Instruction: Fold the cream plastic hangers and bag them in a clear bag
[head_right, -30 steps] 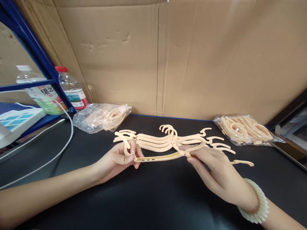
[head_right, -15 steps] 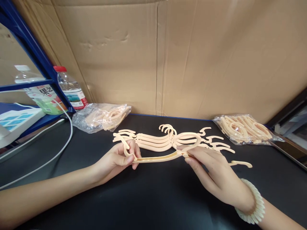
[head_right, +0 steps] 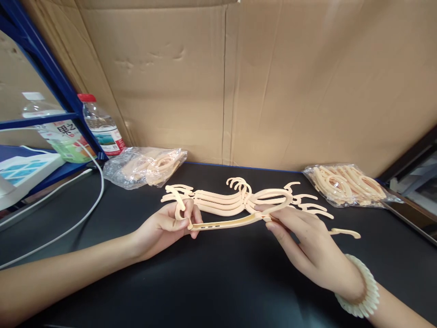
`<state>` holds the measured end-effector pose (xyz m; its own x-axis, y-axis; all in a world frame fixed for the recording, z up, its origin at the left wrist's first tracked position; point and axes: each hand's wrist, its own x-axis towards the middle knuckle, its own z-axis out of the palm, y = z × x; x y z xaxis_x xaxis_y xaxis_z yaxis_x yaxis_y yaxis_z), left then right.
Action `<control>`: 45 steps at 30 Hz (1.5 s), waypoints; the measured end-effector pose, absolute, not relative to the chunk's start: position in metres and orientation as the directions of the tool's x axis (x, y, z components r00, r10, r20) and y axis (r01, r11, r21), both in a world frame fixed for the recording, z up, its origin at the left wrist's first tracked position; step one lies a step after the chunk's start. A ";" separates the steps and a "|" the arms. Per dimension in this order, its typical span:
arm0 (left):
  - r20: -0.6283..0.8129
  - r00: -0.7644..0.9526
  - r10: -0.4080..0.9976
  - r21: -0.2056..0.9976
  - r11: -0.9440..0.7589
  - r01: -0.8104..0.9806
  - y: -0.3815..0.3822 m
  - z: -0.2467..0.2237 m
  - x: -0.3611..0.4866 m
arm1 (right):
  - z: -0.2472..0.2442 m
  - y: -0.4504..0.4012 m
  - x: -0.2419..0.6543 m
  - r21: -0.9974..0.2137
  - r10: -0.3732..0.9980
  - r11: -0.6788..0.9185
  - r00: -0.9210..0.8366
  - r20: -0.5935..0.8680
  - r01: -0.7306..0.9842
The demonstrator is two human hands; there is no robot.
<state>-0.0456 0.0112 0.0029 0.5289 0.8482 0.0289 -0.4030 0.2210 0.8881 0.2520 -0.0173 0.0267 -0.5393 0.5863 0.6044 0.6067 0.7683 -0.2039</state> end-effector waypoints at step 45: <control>-0.024 0.457 0.889 0.944 0.170 -0.282 0.008 0.008 -0.042 | 0.028 -0.023 0.247 -0.252 0.598 0.780 -0.562 0.572 0.573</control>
